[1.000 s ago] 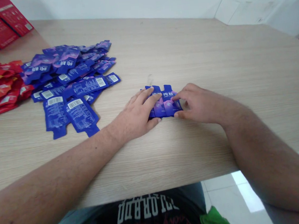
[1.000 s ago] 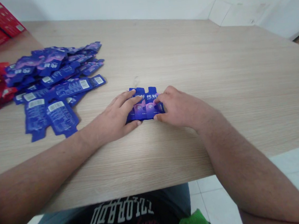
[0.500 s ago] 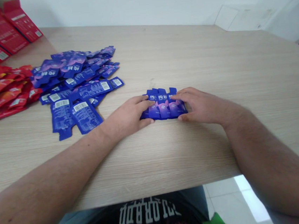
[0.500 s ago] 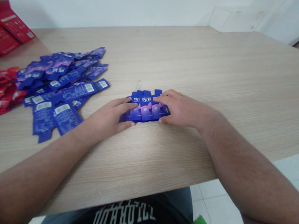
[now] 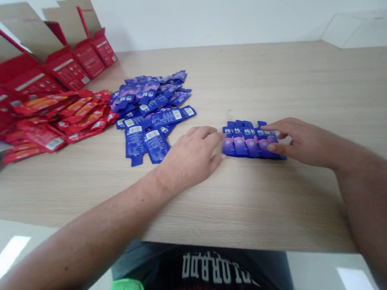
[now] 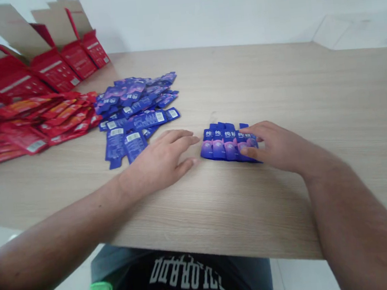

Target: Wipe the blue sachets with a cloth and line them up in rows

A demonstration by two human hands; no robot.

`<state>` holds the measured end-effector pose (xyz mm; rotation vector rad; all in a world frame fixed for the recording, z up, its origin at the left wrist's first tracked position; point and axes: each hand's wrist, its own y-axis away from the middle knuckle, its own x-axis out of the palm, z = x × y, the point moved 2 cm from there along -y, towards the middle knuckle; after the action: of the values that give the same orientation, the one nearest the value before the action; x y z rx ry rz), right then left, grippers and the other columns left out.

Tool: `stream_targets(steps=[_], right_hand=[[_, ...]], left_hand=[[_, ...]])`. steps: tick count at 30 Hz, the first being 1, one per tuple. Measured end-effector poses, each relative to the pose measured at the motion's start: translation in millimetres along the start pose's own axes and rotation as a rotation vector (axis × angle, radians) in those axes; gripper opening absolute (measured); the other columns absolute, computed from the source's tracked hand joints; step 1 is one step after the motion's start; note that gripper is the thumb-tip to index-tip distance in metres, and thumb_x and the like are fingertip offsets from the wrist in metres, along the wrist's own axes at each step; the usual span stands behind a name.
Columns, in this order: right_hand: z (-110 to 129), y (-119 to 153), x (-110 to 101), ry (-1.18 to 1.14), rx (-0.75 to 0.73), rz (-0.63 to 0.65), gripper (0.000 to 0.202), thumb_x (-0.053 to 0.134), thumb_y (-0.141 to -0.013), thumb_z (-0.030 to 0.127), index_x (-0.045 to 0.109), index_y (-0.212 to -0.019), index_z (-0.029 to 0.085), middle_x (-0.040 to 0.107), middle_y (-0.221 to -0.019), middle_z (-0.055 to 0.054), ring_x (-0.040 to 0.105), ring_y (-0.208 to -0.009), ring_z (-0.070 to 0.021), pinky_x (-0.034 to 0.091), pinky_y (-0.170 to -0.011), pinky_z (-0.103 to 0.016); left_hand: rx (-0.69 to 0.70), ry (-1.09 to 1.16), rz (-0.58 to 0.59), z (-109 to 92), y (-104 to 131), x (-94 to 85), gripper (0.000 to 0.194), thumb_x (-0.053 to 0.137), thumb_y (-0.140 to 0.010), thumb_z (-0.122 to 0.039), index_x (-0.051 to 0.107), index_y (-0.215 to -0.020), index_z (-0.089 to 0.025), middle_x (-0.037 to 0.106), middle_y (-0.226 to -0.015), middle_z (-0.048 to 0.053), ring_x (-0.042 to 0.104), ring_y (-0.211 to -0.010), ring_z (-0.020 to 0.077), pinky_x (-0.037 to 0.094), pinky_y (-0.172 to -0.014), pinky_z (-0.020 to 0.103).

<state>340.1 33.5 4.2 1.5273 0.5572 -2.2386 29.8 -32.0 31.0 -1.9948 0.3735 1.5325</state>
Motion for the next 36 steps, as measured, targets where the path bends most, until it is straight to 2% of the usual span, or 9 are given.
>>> stream_targets(steps=[2, 5, 8, 11, 19, 24, 27, 32, 36], right_hand=[[-4, -2, -1, -0.009, 0.029, -0.057, 0.056, 0.058, -0.09, 0.062, 0.064, -0.134, 0.028, 0.065, -0.126, -0.013, 0.068, -0.096, -0.0336, 0.057, -0.087, -0.055], [-7, -6, 0, -0.01, 0.03, -0.09, 0.055, 0.057, -0.09, 0.062, 0.065, -0.132, 0.027, 0.066, -0.122, -0.013, 0.068, -0.091, -0.0336, 0.057, -0.086, -0.057], [-8, -9, 2, -0.02, 0.028, -0.09, 0.056, 0.058, -0.09, 0.06, 0.064, -0.133, 0.025, 0.066, -0.123, -0.014, 0.068, -0.09, -0.0318, 0.057, -0.085, -0.055], [-11, -11, 2, -0.031, 0.048, -0.11, 0.055, 0.058, -0.091, 0.057, 0.064, -0.133, 0.023, 0.067, -0.124, -0.014, 0.069, -0.089, -0.0295, 0.056, -0.086, -0.051], [-21, -13, -2, -0.003, 0.165, -0.219, 0.054, 0.06, -0.09, 0.049, 0.063, -0.135, 0.018, 0.07, -0.121, -0.014, 0.067, -0.08, -0.0238, 0.056, -0.082, -0.046], [-22, -13, -1, -0.021, 0.149, -0.221, 0.055, 0.061, -0.09, 0.047, 0.062, -0.136, 0.018, 0.07, -0.121, -0.014, 0.067, -0.078, -0.0223, 0.057, -0.079, -0.044], [-23, -14, 1, -0.038, 0.13, -0.222, 0.055, 0.062, -0.089, 0.046, 0.061, -0.137, 0.017, 0.07, -0.121, -0.014, 0.066, -0.074, -0.0201, 0.057, -0.076, -0.042], [-29, -15, 5, -0.068, 0.144, -0.213, 0.057, 0.064, -0.088, 0.046, 0.059, -0.139, 0.019, 0.07, -0.121, -0.013, 0.065, -0.07, -0.0188, 0.057, -0.075, -0.042], [-29, -15, 7, -0.075, 0.162, -0.185, 0.059, 0.065, -0.088, 0.045, 0.058, -0.14, 0.018, 0.07, -0.121, -0.013, 0.064, -0.071, -0.0179, 0.056, -0.076, -0.04]], left_hand=[[-0.036, -0.098, 0.031, 24, 17, -20.1, 0.048, 0.04, -0.095, -0.01, 0.056, -0.138, -0.02, 0.06, -0.139, 0.008, 0.052, -0.132, 0.0205, 0.04, -0.116, 0.037], [-0.006, -0.268, 0.192, 70, 42, -36.9, 0.058, 0.038, -0.092, -0.005, 0.052, -0.144, -0.028, 0.055, -0.147, 0.004, 0.047, -0.137, 0.0241, 0.038, -0.115, 0.042], [-0.004, -0.386, 0.325, 106, 58, -39.3, 0.061, 0.04, -0.093, -0.006, 0.05, -0.147, -0.034, 0.05, -0.153, 0.004, 0.04, -0.143, 0.0301, 0.039, -0.112, 0.047], [0.021, -0.387, 0.379, 120, 59, -36.3, 0.061, 0.043, -0.092, -0.008, 0.052, -0.144, -0.037, 0.054, -0.149, 0.003, 0.042, -0.142, 0.029, 0.037, -0.112, 0.045], [0.041, -0.331, 0.412, 113, 27, -26.8, 0.038, 0.055, -0.084, -0.02, 0.068, -0.119, -0.025, 0.065, -0.124, 0.009, 0.057, -0.12, 0.0281, 0.04, -0.106, 0.04], [-0.013, -0.333, 0.372, 101, 24, -16.1, 0.04, 0.041, -0.096, -0.027, 0.061, -0.13, -0.024, 0.068, -0.116, 0.011, 0.064, -0.108, 0.0277, 0.046, -0.092, 0.039], [-0.036, -0.383, 0.35, 93, 18, -13.3, 0.038, 0.033, -0.1, -0.026, 0.062, -0.123, -0.022, 0.07, -0.107, 0.011, 0.066, -0.104, 0.0279, 0.049, -0.084, 0.037], [-0.284, -0.253, 0.199, 83, -10, -6.3, 0.034, 0.045, -0.097, -0.047, 0.064, -0.105, -0.019, 0.072, -0.094, 0.011, 0.07, -0.089, 0.0279, 0.051, -0.076, 0.037], [-0.525, 0.017, 0.077, 75, -33, 16.7, 0.04, 0.056, -0.089, -0.049, 0.062, -0.116, -0.019, 0.075, -0.1, 0.011, 0.071, -0.086, 0.026, 0.054, -0.071, 0.036]])
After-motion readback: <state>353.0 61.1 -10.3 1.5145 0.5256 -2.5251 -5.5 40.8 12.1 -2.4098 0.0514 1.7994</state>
